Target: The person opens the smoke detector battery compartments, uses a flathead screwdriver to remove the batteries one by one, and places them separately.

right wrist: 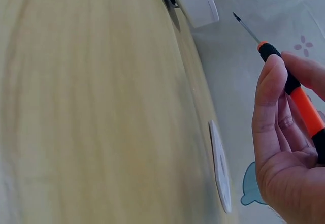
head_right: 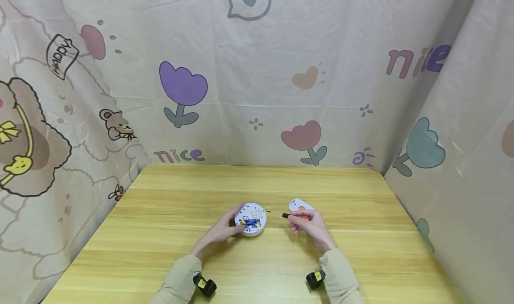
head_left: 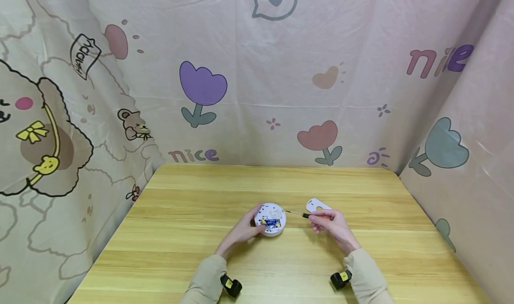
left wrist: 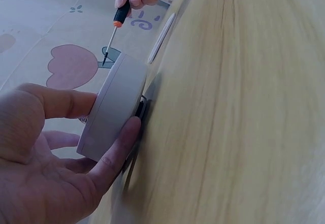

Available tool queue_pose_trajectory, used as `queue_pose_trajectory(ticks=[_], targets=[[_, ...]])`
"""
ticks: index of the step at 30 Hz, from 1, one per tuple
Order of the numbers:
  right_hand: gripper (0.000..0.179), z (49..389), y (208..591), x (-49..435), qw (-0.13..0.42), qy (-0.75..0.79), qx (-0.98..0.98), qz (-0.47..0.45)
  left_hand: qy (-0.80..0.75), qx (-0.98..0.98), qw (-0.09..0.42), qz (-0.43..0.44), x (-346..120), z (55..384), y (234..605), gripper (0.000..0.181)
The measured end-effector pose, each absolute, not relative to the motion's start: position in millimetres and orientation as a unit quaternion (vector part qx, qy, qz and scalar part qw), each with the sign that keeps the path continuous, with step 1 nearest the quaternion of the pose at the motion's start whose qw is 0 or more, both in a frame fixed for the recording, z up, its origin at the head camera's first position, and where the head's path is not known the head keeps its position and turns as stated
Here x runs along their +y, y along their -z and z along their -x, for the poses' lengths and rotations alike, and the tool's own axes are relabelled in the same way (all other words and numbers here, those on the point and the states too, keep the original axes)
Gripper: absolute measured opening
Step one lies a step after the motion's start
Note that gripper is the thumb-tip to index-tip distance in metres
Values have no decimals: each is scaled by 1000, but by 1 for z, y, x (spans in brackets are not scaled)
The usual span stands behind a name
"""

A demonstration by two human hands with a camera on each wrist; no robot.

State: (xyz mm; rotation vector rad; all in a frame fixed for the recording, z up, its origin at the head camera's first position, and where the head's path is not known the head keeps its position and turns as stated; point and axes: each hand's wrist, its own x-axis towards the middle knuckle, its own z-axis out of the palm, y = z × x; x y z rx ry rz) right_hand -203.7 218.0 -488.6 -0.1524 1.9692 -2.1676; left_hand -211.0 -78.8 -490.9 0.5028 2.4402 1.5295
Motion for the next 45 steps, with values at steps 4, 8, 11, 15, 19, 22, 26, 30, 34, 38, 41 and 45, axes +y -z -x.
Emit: queue_pose_trajectory(ticks=[4,8,11,15,19,22,26,30,34,38,41,45], targets=[[34,206,485,219,106,700,703,63,-524,828,110,-168,-78,205,481,76],[37,208,480,220,108,655,743,89,-524,827,109,-174,-78,206,480,75],[36,210,476,219,108,631,760,110,-518,830,103,-179,-79,210,489,76],[33,211,471,217,106,600,783,128,-517,832,107,-174,-79,211,490,77],[30,212,466,215,111,576,798,139,-520,829,110,-173,-79,213,492,78],[27,213,462,214,113,560,807,151,-521,828,112,-173,-79,214,493,78],[21,214,457,211,110,530,824,168,-522,827,114,-174,-79,214,493,77],[17,215,451,207,97,497,842,185,-526,824,116,-177,-79,212,491,76],[12,217,446,203,77,465,856,212,-527,822,119,-179,-79,212,490,76],[9,218,439,198,64,437,865,238,-522,824,117,-184,-80,212,491,75],[7,216,433,194,68,425,871,236,-519,827,116,-184,-80,213,492,75],[7,212,424,186,71,410,882,221,-519,827,116,-180,-80,213,492,75]])
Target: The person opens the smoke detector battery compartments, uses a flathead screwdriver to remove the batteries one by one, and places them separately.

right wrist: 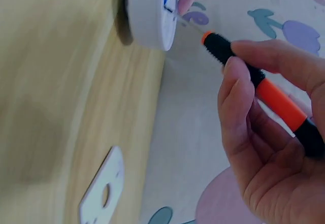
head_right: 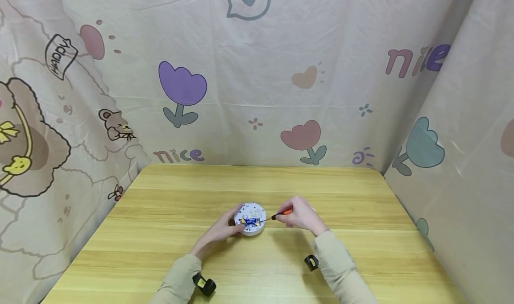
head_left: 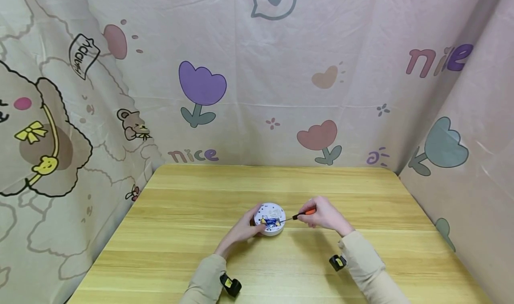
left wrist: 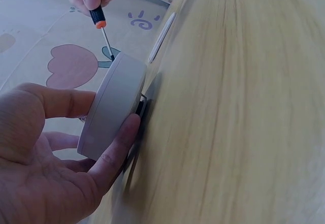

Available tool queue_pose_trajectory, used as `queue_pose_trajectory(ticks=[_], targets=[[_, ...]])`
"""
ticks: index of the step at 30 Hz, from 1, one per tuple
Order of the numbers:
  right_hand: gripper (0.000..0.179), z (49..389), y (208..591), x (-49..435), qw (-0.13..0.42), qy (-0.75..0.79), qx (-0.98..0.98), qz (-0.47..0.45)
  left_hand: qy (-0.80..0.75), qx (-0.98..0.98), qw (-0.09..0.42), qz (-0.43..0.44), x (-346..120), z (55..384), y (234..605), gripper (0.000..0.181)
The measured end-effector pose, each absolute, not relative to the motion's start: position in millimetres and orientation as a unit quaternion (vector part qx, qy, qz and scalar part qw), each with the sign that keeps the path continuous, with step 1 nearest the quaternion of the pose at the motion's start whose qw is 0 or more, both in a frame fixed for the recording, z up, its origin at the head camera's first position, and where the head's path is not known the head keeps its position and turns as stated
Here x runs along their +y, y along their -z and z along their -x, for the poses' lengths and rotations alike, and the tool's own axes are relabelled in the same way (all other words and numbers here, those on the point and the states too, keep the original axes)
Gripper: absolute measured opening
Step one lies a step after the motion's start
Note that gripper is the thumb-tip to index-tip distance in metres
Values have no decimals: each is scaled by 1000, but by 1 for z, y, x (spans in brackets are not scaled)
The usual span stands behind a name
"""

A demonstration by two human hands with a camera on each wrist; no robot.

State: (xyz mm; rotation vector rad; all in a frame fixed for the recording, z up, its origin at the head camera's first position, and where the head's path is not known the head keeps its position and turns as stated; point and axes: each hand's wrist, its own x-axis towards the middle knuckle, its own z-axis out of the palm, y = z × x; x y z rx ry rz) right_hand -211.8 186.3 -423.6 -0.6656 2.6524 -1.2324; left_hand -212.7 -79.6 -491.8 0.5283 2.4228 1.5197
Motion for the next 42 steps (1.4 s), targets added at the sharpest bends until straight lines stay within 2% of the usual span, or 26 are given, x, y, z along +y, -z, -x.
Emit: queue_pose_trajectory(ticks=[12,22,26,34,42], targets=[[3,199,408,161,14,313,935,167,-524,825,118,-177,-79,212,491,75],[7,201,403,146,-39,237,951,197,-530,820,120,-178,-78,213,494,75],[10,202,399,141,-30,220,955,197,-532,820,120,-176,-77,213,494,75],[10,206,396,140,49,272,947,162,-524,824,120,-179,-76,213,493,74],[11,208,389,144,36,266,947,174,-529,822,122,-172,-75,214,490,74]])
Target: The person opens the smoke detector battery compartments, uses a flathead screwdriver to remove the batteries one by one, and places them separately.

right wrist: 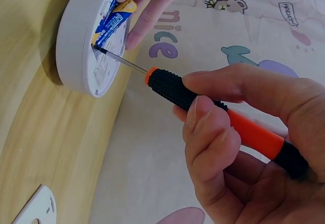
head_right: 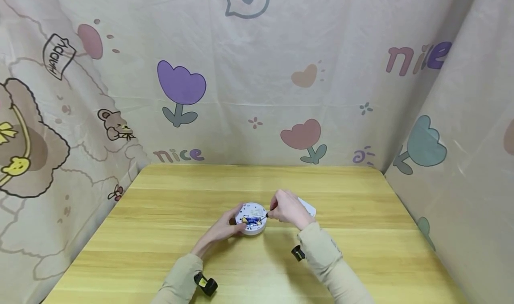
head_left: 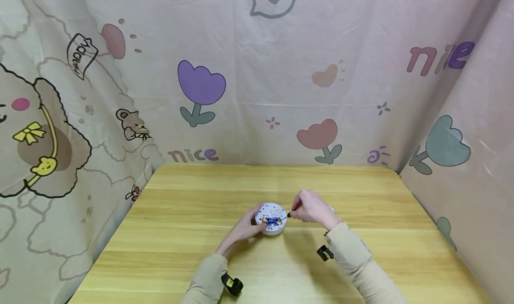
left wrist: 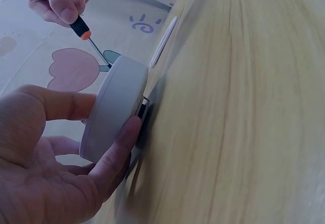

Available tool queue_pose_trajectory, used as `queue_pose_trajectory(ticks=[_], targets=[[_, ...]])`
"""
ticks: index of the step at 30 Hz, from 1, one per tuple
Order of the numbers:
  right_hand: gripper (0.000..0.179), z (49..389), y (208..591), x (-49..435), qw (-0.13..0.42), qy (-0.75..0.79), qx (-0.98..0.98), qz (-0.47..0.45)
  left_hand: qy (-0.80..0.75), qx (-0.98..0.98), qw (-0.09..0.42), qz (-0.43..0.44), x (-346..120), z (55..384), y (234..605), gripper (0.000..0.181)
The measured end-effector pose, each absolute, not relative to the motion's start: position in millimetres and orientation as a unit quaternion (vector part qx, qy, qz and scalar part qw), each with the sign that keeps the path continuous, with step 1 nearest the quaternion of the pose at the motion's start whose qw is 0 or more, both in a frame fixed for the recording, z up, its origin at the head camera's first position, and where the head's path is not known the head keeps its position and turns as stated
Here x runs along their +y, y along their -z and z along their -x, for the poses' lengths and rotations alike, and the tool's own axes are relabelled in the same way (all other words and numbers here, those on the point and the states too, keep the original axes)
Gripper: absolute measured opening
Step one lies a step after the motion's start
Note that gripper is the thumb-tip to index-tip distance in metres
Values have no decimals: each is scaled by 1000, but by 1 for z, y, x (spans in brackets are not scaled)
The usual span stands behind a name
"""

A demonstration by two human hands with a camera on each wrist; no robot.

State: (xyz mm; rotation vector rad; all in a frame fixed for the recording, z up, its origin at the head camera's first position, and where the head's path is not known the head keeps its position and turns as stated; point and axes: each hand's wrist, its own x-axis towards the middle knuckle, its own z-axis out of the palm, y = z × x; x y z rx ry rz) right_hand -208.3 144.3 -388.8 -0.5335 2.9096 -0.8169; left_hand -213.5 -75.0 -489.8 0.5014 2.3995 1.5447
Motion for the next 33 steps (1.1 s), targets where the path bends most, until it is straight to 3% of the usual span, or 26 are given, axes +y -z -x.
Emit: queue_pose_trajectory(ticks=[19,33], targets=[[14,207,383,139,33,236,954,183,-522,828,108,-173,-74,215,491,75],[13,219,390,153,101,326,920,193,-521,828,110,-176,-75,214,487,74]])
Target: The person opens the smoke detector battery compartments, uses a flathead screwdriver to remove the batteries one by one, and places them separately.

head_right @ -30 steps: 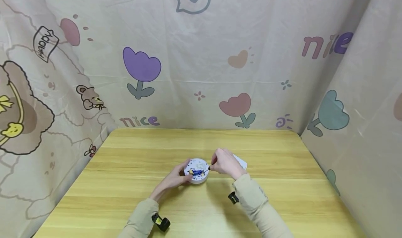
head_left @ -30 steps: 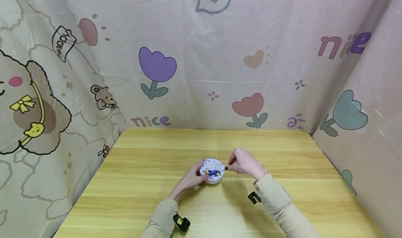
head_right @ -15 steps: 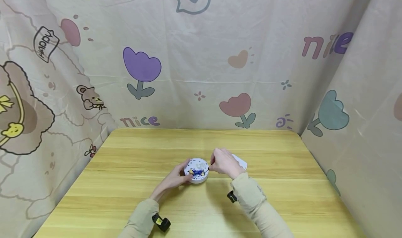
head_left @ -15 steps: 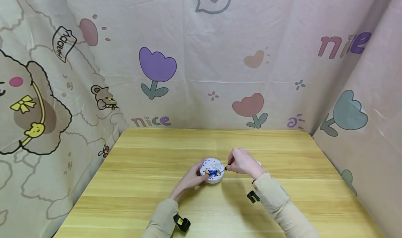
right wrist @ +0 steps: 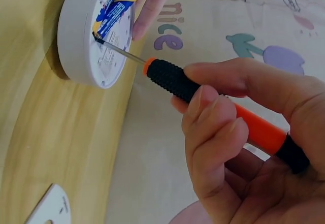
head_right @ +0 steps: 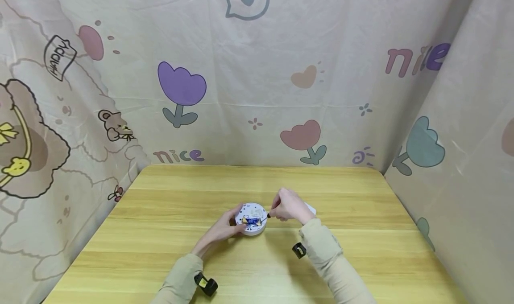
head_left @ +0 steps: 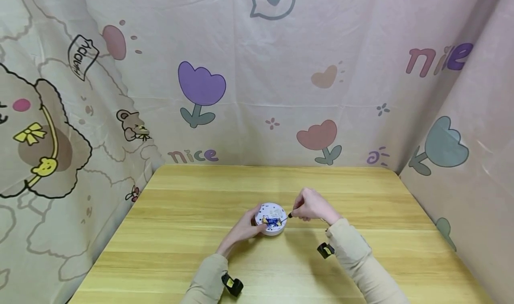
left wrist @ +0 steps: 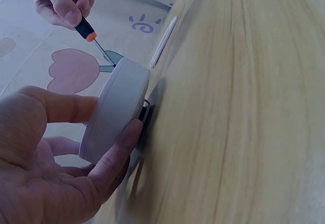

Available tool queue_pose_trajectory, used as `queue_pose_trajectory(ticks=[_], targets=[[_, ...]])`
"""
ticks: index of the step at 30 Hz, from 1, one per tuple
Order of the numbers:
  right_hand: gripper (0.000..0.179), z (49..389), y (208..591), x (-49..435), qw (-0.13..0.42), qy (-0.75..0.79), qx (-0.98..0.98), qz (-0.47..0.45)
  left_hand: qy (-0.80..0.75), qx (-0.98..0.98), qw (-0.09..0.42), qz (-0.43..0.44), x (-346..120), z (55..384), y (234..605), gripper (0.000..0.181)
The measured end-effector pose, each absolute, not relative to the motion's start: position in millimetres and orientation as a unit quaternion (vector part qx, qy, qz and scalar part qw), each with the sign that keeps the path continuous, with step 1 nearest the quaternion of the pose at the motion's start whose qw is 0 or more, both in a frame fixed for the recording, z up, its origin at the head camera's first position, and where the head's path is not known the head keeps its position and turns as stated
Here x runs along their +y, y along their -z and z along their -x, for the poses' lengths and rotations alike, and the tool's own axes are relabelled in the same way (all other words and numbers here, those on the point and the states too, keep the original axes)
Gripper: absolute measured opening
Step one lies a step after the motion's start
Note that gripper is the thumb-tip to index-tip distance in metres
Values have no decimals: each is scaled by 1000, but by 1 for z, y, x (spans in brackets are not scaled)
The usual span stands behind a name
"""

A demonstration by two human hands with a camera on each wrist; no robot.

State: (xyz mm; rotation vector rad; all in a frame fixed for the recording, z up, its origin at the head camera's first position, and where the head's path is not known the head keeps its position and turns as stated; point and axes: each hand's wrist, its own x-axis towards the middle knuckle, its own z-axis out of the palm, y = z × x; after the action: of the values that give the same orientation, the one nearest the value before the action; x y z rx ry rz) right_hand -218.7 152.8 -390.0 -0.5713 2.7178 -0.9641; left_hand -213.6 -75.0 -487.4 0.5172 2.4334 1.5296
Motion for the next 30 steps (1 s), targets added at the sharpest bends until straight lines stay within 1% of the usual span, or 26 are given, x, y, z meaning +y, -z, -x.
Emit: queue_pose_trajectory(ticks=[8,13,19,24,30], targets=[[8,224,400,165,142,402,889,166,-523,827,114,-172,-75,213,488,75],[8,227,405,172,148,437,871,168,-530,823,119,-166,-75,213,486,75],[12,232,418,183,157,462,859,155,-525,825,116,-171,-77,215,487,76],[21,233,425,190,175,498,838,138,-522,826,116,-176,-78,214,487,75],[23,233,435,196,185,537,812,132,-530,822,119,-172,-78,213,486,75]])
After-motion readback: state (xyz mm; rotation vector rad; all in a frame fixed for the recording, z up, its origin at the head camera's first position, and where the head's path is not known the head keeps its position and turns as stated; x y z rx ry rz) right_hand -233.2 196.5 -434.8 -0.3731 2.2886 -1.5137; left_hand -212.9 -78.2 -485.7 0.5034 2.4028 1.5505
